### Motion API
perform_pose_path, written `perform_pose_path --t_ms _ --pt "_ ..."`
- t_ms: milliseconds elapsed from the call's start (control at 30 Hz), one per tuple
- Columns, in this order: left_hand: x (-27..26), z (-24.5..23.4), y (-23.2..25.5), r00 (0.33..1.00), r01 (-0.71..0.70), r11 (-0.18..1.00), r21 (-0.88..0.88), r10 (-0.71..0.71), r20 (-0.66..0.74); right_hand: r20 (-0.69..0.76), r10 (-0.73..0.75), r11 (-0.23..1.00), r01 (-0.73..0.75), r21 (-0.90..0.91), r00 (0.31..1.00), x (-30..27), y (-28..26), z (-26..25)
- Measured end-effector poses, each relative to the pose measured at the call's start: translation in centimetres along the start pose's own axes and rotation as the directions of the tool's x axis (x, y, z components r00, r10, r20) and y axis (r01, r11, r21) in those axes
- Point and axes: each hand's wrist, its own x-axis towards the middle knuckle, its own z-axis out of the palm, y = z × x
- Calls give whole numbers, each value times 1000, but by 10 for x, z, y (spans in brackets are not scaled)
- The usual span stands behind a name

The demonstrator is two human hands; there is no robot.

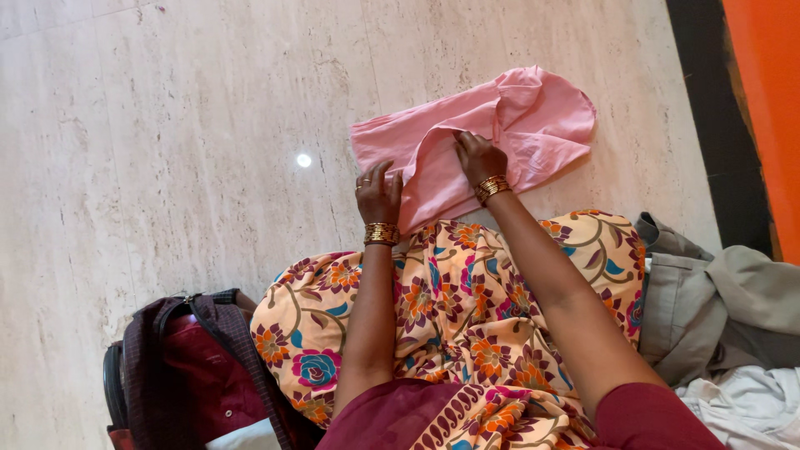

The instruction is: The person folds a pink shirt and a pair of grey trousers on the floor. They smooth the fabric, fold the sleeves and legs, and then place the folded items into a suitcase.

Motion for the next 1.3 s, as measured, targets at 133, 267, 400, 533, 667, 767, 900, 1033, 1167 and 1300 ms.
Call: perform_pose_path --t_ms 133,267,400,533,667,767,900,1033,1167,1300 --pt "1 -11 -11 997 61 998 15 -62 47 -67 87 996 -86 24 994 -10 4 3" --pt "-1 -16 -20 966 230 971 -69 -219 139 -87 146 989 -146 11 985 -16 5 -5" --pt "-2 -21 -20 938 207 976 65 -217 269 -226 71 997 -72 4 971 -16 0 -14" --pt "-7 -21 -23 929 238 967 87 -253 269 -323 11 999 -22 -32 946 -11 3 -17" --pt "-8 -25 -40 919 298 950 91 -311 242 -292 42 997 -57 -45 956 -9 16 -15" --pt "-6 -31 -48 918 333 939 91 -345 197 -354 51 998 -58 -10 934 -11 23 -25" --pt "-3 -35 -46 920 336 941 44 -338 199 -357 48 998 -57 -15 933 -19 33 -44" --pt "-1 -41 -33 838 390 909 144 -416 354 -312 92 990 -122 -78 946 -28 45 -48" --pt "-1 -50 -26 643 427 850 309 -526 557 -261 116 984 -148 -103 958 -32 53 -37" --pt "-10 -50 -37 511 389 836 388 -546 664 -166 186 967 -210 -145 968 -33 50 -24"
